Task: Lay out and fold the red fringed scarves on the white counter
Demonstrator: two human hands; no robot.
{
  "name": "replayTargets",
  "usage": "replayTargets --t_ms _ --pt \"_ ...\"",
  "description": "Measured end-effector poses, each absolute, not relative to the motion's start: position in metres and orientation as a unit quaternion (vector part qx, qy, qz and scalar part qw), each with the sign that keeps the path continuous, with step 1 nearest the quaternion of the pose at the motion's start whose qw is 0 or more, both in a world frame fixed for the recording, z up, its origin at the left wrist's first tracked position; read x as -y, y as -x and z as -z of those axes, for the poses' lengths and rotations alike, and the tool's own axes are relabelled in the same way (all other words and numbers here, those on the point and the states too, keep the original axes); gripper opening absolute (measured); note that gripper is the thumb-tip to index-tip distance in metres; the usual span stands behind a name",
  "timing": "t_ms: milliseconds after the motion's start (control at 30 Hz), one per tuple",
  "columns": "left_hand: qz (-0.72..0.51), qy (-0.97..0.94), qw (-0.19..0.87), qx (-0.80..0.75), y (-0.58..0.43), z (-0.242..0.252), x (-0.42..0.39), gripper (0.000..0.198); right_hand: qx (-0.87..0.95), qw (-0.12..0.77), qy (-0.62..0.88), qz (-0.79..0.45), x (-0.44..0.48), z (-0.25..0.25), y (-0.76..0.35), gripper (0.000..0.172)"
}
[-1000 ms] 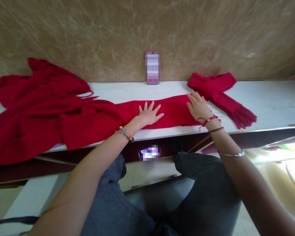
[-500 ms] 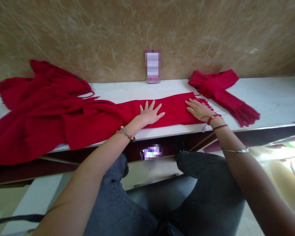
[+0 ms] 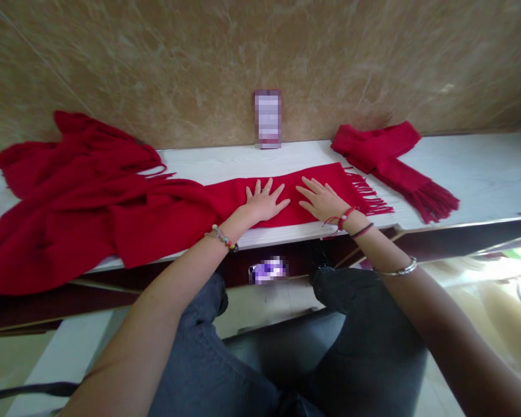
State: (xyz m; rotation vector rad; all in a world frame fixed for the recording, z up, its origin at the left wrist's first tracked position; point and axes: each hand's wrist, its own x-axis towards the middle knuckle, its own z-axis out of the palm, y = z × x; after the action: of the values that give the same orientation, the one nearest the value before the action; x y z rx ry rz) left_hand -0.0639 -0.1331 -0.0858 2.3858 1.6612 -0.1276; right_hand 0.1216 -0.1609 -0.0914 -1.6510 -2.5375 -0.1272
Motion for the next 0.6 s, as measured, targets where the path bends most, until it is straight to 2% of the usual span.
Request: replayTargets --t_ms 100,367,500,600 --pt "0.044 -0.815 0.114 -0.567 0.064 0.088 0.132 0.067 0.819 0.021 0.574 0.025 0.159 0.094 -0.133 0.05" --pt "0.044 -0.815 0.122 -0.565 0.065 0.086 0.132 0.067 0.777 0.007 0.629 -0.006 0.144 0.09 -0.177 0.053" --pt "0.035 -0.817 0.119 -0.562 0.066 0.086 0.134 0.067 0.72 0.039 0.693 0.006 0.14 0.092 -0.193 0.053" --pt "0.029 -0.818 0.118 -0.562 0.066 0.087 0.134 0.067 0.685 0.102 0.719 0.053 0.14 0.089 -0.191 0.053"
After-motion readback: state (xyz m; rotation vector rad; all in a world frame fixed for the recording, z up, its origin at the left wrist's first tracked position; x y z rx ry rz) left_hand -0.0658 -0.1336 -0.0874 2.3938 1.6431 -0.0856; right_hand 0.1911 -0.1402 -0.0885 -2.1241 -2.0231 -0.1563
